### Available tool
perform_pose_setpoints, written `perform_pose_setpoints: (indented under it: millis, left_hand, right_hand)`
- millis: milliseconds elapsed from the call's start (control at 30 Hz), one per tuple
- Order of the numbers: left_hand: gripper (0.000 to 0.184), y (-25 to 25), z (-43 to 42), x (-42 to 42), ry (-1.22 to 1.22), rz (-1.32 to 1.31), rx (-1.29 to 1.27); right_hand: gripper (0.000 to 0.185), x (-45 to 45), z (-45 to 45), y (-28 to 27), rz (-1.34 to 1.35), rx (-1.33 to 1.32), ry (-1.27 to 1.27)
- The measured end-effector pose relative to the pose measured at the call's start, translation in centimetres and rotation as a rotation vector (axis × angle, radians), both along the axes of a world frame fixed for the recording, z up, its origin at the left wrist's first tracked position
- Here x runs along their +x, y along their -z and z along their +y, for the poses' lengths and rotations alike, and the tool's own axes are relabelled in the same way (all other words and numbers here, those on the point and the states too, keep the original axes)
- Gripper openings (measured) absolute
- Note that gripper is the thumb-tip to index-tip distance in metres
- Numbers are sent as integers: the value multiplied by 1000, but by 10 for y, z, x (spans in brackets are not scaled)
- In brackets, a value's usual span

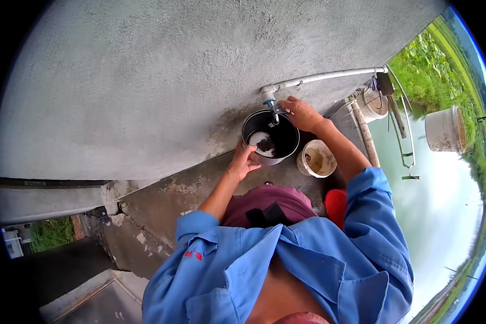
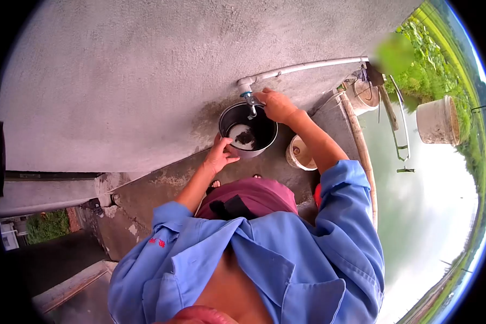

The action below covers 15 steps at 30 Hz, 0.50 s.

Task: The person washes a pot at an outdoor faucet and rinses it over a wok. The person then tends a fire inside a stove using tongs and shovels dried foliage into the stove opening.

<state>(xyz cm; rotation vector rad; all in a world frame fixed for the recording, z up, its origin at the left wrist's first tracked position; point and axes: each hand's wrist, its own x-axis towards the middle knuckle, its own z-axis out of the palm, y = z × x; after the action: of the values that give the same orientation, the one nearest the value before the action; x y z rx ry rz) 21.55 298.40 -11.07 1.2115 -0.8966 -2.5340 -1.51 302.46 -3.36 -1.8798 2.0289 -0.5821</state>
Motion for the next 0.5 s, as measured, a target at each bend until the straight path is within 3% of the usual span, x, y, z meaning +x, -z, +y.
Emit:
perform_pose_setpoints:
  millis: [233, 500]
  left_hand:
    - [62, 6, 20, -10, -160, 31, -66]
    - [74, 2, 29, -15, -213, 64, -67]
  right_hand:
    - [39, -15, -11, -2, 32, 22, -124]
    - [37, -21, -19, -4, 73, 16, -215]
